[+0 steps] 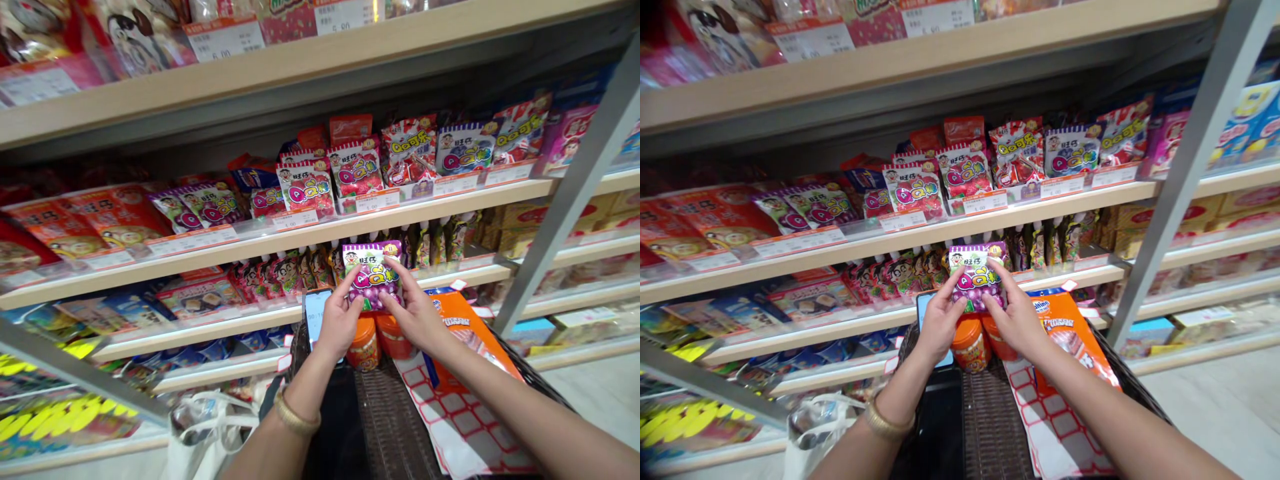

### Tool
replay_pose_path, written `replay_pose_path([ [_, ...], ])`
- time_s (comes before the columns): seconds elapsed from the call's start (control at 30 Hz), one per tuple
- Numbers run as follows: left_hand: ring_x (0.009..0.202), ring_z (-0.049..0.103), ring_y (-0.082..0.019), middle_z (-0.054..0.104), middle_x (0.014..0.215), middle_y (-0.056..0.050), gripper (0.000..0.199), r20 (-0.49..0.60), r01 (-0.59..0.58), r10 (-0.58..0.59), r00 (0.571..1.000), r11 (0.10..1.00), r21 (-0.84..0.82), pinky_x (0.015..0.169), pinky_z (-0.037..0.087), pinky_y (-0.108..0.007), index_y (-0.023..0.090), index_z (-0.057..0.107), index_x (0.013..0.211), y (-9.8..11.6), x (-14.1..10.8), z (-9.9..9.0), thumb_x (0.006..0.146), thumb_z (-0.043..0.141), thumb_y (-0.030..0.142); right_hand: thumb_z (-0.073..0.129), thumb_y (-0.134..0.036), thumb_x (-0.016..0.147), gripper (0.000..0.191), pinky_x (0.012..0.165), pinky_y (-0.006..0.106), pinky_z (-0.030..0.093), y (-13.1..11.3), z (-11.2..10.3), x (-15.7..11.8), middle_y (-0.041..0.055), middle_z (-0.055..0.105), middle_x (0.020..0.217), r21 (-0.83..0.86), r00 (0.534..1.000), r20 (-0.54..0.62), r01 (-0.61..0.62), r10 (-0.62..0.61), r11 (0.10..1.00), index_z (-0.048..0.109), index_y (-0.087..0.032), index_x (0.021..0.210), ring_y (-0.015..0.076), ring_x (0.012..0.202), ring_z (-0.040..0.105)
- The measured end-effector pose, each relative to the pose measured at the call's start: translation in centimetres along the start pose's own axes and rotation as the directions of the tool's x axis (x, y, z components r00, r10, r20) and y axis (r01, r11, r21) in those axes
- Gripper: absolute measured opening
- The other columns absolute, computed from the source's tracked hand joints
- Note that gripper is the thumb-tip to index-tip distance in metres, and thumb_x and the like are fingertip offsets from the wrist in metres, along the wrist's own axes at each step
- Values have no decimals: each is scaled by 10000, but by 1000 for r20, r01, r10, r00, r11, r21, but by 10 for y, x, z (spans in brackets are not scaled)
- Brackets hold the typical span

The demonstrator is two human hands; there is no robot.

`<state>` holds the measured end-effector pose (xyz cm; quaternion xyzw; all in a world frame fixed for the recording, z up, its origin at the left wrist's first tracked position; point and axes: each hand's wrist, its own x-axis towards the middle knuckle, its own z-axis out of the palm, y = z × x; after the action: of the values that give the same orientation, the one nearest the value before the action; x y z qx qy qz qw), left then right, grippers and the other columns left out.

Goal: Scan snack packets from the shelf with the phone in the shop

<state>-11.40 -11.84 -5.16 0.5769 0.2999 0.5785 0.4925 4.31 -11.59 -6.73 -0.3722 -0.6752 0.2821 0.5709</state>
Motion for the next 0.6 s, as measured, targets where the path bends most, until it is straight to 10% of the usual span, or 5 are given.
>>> replay_pose_path([
  [0.6, 1394, 455, -293, 529, 1480, -72, 558, -14, 26, -26, 1000, 1000, 17, 1198, 313, -454, 242, 560, 1379, -1, -1, -2, 835, 677, 288, 526, -276, 942, 539, 1161, 482, 372, 0, 0, 0, 56, 455, 1522, -32, 1000, 2, -16, 17, 999, 383, -313, 1461, 233, 1392, 447],
])
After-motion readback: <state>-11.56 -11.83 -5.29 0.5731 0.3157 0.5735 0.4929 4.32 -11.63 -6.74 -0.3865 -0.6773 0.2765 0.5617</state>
